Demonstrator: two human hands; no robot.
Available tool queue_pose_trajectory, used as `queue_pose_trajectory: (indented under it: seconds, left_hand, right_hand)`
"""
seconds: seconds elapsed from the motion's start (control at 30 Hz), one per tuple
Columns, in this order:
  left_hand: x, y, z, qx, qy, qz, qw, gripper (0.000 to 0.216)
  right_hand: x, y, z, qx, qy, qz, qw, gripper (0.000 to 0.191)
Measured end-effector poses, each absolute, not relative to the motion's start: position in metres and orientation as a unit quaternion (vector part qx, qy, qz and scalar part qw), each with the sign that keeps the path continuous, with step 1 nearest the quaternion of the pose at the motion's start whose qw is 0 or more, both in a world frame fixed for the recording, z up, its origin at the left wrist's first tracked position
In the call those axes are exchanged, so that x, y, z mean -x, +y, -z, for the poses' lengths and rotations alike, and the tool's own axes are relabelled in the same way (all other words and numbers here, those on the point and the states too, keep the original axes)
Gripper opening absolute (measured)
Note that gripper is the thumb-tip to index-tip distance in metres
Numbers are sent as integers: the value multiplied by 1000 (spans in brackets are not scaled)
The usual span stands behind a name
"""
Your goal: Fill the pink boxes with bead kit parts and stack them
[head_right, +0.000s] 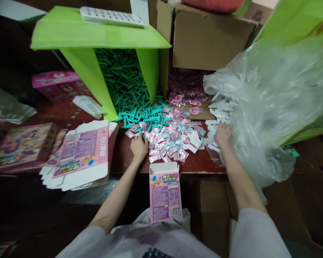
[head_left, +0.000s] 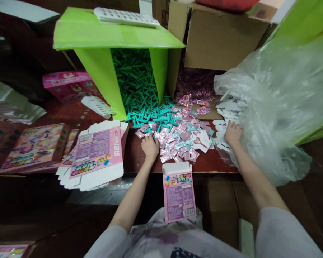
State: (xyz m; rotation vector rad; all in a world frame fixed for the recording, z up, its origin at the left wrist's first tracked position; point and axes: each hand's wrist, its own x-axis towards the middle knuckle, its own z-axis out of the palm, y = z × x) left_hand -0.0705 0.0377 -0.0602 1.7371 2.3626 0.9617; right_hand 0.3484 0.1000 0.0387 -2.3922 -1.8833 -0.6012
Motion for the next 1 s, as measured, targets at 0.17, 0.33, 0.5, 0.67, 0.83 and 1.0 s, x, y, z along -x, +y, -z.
queue_pose_trajectory:
  seconds: [0.17,0.33,0.5,0.67,0.83,1.0]
  left_hand:
    - [71,39,63,-538,785,-306,34,37]
    - [74,5,63,-536,694,-476,60,33]
    - [55,-60,45,-767,517,-360,121,27]
    - [46,-80,32,-861,436,-248,89,39]
    - [54,-78,30,-892,398,-176,121,37]
    - [44,-88,29,-889,383,-162,190,19]
  right_hand:
    - [-353,121,-51,725,-646,221,-90,28]
    - [-307,126,-67,682,-672,287,33,31]
    - [-250,167,-65,694,-703,150,38,32]
    - [-234,214,-51,770,-636,34,22,51]
    - [-235,215,-50,785,-618,35,29,47]
    - [-228,177,-77,765,-601,91,212,46]
